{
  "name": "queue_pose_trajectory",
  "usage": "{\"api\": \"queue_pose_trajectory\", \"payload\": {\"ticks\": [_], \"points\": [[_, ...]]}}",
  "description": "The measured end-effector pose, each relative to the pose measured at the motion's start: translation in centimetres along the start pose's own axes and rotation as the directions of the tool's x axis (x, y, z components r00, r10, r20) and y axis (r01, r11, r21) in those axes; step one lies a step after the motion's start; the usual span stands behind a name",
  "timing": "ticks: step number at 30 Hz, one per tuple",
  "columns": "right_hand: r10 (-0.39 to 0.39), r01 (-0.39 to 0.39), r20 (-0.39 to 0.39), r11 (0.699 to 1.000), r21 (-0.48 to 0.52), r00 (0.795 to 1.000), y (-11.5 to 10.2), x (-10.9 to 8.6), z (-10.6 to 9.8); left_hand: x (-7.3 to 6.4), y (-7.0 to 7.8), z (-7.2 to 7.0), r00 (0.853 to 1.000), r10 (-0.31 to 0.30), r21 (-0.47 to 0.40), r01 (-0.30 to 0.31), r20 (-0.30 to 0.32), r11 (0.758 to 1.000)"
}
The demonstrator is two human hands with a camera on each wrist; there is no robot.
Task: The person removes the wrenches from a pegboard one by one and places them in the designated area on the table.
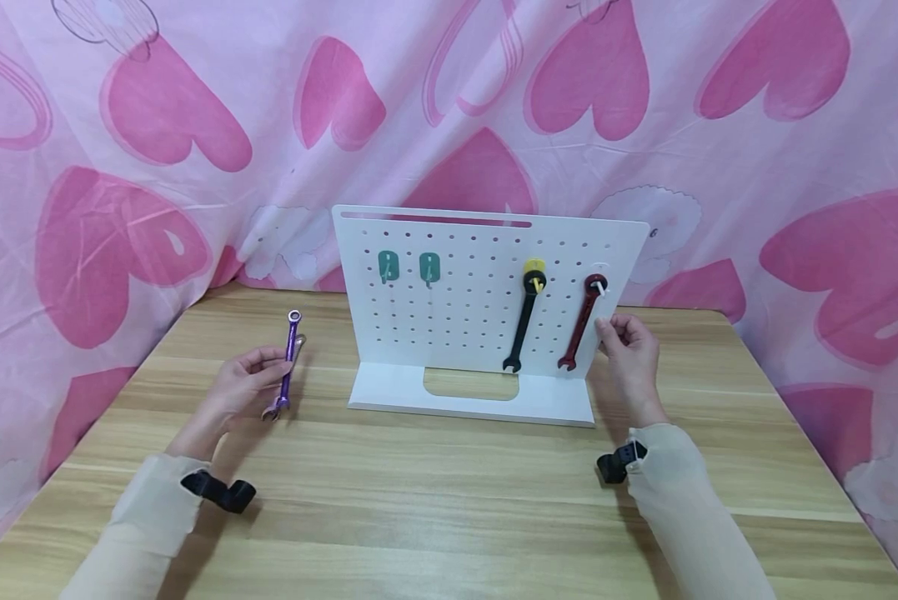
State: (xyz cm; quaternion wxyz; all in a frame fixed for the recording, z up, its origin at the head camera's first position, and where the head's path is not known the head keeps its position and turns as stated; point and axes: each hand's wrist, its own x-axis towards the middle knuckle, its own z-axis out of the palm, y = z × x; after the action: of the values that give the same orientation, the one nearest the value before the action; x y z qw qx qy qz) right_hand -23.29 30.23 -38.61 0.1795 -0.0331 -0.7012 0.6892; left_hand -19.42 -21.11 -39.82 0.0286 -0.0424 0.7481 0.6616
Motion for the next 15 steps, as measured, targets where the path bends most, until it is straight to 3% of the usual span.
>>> {"api": "queue_pose_trajectory", "payload": {"ticks": [7,15], "points": [[-0.004,0.004,-0.017,1.0,-0.017,1.0,0.3,0.1,0.1,0.4,-0.4,-1.8,1.0,-0.016,0.087,0.016,-0.009,0.996],[-0.006,0.006,-0.012,1.0,-0.007,1.0,0.4,0.1,0.0,1.1,-1.1,-3.3,0.996,-0.082,0.211,0.087,-0.031,0.974]]}}
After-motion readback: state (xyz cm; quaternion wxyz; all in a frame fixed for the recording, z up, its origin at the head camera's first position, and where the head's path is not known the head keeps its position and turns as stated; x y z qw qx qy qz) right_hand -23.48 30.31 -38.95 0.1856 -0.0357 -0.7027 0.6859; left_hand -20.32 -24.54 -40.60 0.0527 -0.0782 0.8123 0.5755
